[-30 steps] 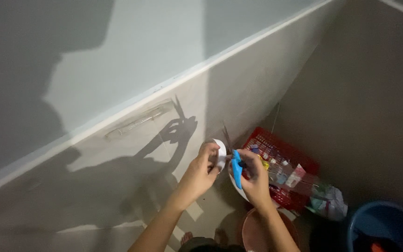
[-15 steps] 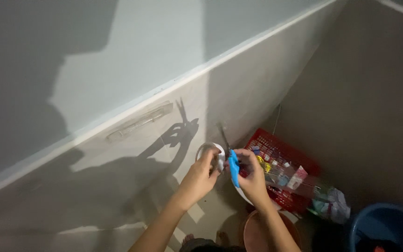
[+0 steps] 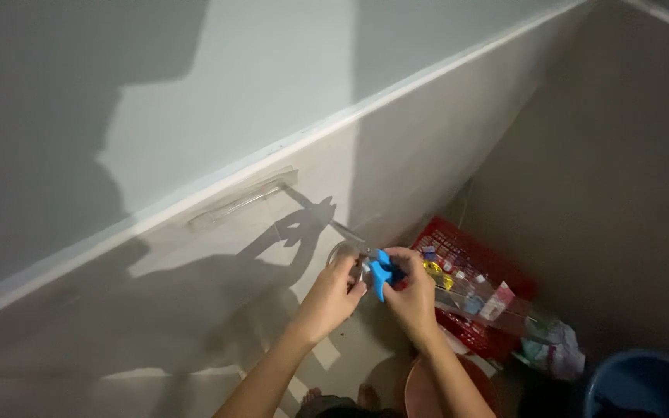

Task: The person cuts a strip of white tape with blue scissors and applies it to a clear plastic fixture mounted on a tiled wall. They smooth the tape over the fixture, then briefly move away to cut another piece before returning to apply more tape to the same fixture.

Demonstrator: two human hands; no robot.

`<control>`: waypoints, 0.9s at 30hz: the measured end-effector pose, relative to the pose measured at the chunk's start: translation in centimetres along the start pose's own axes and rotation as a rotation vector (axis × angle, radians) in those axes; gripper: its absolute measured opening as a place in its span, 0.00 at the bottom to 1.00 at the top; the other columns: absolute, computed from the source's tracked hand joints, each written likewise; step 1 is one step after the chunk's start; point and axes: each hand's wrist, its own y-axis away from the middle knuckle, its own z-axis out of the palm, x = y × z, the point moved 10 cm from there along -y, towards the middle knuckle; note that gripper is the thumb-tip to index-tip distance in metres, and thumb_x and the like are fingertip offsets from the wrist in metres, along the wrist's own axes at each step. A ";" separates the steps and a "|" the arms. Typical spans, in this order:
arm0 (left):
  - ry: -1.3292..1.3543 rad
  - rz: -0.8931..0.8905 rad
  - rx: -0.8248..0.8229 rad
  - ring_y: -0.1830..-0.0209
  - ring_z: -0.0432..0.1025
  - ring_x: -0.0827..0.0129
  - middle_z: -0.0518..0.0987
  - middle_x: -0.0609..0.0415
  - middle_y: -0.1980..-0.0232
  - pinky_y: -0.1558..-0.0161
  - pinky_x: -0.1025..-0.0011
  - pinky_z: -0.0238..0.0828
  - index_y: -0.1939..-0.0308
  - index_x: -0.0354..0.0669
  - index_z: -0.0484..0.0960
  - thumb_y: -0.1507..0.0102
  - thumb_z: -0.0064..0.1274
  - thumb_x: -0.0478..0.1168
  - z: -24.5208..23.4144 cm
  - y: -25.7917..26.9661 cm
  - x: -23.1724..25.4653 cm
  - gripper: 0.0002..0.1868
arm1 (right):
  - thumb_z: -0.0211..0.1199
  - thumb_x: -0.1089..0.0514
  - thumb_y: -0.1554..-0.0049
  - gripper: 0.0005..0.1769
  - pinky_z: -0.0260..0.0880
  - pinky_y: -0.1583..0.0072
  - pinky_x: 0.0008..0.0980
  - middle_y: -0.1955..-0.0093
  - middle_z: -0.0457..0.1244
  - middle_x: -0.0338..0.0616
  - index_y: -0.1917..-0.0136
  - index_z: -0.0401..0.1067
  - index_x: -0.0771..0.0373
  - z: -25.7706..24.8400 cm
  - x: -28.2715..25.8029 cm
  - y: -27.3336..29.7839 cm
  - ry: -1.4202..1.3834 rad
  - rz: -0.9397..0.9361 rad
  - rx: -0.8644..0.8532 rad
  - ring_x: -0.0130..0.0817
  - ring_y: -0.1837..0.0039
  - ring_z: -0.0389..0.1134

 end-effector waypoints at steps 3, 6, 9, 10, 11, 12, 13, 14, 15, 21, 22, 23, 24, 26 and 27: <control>0.132 0.136 0.049 0.60 0.83 0.59 0.82 0.41 0.53 0.61 0.64 0.78 0.38 0.37 0.69 0.39 0.55 0.31 -0.6 0.2 -0.1 0.25 | 0.72 0.69 0.53 0.29 0.73 0.42 0.29 0.43 0.69 0.47 0.40 0.67 0.63 1.1 -0.4 -0.5 0.022 -0.047 -0.059 0.31 0.41 0.71; 0.069 0.061 0.028 0.58 0.82 0.66 0.83 0.47 0.53 0.59 0.69 0.80 0.37 0.40 0.70 0.35 0.52 0.32 -0.3 -0.3 -2.8 0.22 | 0.69 0.69 0.51 0.25 0.74 0.49 0.30 0.45 0.70 0.46 0.40 0.67 0.64 2.1 -0.5 -0.7 -0.130 0.098 -0.072 0.31 0.46 0.72; 0.348 0.097 0.067 0.59 0.84 0.64 0.83 0.48 0.49 0.59 0.68 0.80 0.39 0.34 0.75 0.34 0.53 0.30 -1.2 -0.3 -3.7 0.19 | 0.68 0.69 0.47 0.22 0.75 0.51 0.30 0.49 0.70 0.47 0.40 0.68 0.65 2.9 -2.1 -0.7 -0.275 0.165 -0.116 0.32 0.51 0.72; 0.349 0.094 0.073 0.59 0.84 0.64 0.83 0.48 0.49 0.59 0.68 0.80 0.39 0.34 0.75 0.34 0.53 0.30 -1.1 -0.4 -4.3 0.19 | 0.68 0.69 0.47 0.22 0.75 0.51 0.30 0.49 0.70 0.47 0.40 0.68 0.65 2.9 -2.6 -1.0 -0.276 0.165 -0.122 0.32 0.51 0.72; 0.491 0.051 0.030 0.59 0.83 0.62 0.80 0.48 0.49 0.58 0.67 0.79 0.38 0.32 0.75 0.34 0.53 0.31 -0.4 -0.5 -5.3 0.19 | 0.68 0.68 0.48 0.22 0.76 0.53 0.30 0.50 0.71 0.46 0.41 0.67 0.64 3.2 -2.4 -1.1 -0.294 0.232 -0.146 0.32 0.53 0.73; 0.632 0.011 -0.017 0.58 0.82 0.61 0.77 0.48 0.49 0.58 0.67 0.78 0.37 0.29 0.74 0.33 0.53 0.32 0.3 -0.7 -6.1 0.20 | 0.68 0.68 0.49 0.23 0.76 0.55 0.30 0.51 0.71 0.44 0.41 0.66 0.62 3.4 -2.1 -1.1 -0.312 0.299 -0.165 0.33 0.55 0.74; 0.633 0.012 -0.015 0.58 0.82 0.61 0.77 0.48 0.49 0.58 0.67 0.78 0.37 0.29 0.74 0.33 0.53 0.32 0.2 -0.4 -6.1 0.20 | 0.68 0.68 0.49 0.23 0.76 0.55 0.30 0.51 0.71 0.44 0.41 0.66 0.62 3.4 -1.3 -1.4 -0.311 0.298 -0.167 0.33 0.55 0.74; 0.709 0.020 -0.088 0.56 0.80 0.63 0.78 0.47 0.48 0.54 0.67 0.77 0.36 0.29 0.72 0.34 0.54 0.31 0.7 -0.1 -5.7 0.22 | 0.69 0.68 0.50 0.24 0.77 0.52 0.29 0.50 0.70 0.43 0.41 0.67 0.63 3.0 -2.1 -2.0 -0.213 0.112 -0.166 0.30 0.51 0.74; 0.785 0.028 -0.160 0.55 0.78 0.64 0.78 0.47 0.48 0.50 0.68 0.76 0.34 0.28 0.69 0.34 0.56 0.30 1.2 0.2 -5.2 0.24 | 0.71 0.68 0.51 0.25 0.78 0.49 0.27 0.48 0.70 0.42 0.41 0.67 0.63 2.7 -3.0 -2.3 -0.114 -0.074 -0.165 0.28 0.47 0.74; 0.889 0.020 -0.256 0.58 0.77 0.67 0.76 0.51 0.52 0.51 0.64 0.76 0.31 0.35 0.63 0.38 0.54 0.28 1.5 1.2 -1.1 0.32 | 0.71 0.66 0.50 0.24 0.74 0.52 0.31 0.52 0.71 0.41 0.42 0.67 0.62 0.9 -4.6 -3.0 -0.116 0.144 -0.126 0.27 0.53 0.70; 0.890 0.020 -0.259 0.58 0.77 0.67 0.76 0.51 0.52 0.51 0.64 0.76 0.31 0.35 0.63 0.38 0.54 0.28 2.1 0.9 -2.0 0.32 | 0.71 0.66 0.50 0.24 0.74 0.52 0.31 0.52 0.71 0.41 0.42 0.67 0.62 0.6 -4.2 -2.9 -0.114 0.145 -0.124 0.27 0.53 0.70; 0.895 0.032 -0.241 0.58 0.77 0.65 0.76 0.50 0.51 0.51 0.64 0.76 0.32 0.32 0.64 0.37 0.54 0.29 2.4 0.6 -2.9 0.29 | 0.72 0.66 0.50 0.24 0.73 0.50 0.31 0.52 0.71 0.41 0.41 0.67 0.62 0.3 -4.5 -3.0 -0.161 0.080 -0.125 0.27 0.52 0.70; 0.899 0.045 -0.224 0.57 0.78 0.64 0.77 0.49 0.50 0.51 0.64 0.75 0.33 0.29 0.65 0.35 0.54 0.30 2.8 0.2 -3.7 0.27 | 0.72 0.66 0.50 0.25 0.72 0.48 0.30 0.52 0.70 0.41 0.41 0.67 0.62 0.0 -4.8 -2.9 -0.208 0.016 -0.125 0.27 0.51 0.70; 0.890 0.063 -0.229 0.54 0.78 0.63 0.77 0.47 0.49 0.48 0.64 0.76 0.33 0.27 0.66 0.34 0.54 0.29 3.3 -0.1 -4.1 0.25 | 0.70 0.65 0.49 0.24 0.73 0.46 0.30 0.52 0.70 0.41 0.40 0.67 0.61 -0.9 -4.4 -2.9 -0.181 0.020 -0.125 0.27 0.50 0.72; 0.880 0.081 -0.230 0.51 0.78 0.63 0.78 0.44 0.47 0.45 0.63 0.77 0.34 0.25 0.67 0.33 0.53 0.28 3.5 -0.2 -4.1 0.24 | 0.69 0.64 0.48 0.24 0.75 0.45 0.30 0.52 0.70 0.42 0.40 0.67 0.61 -1.4 -4.1 -2.9 -0.156 0.024 -0.130 0.28 0.49 0.73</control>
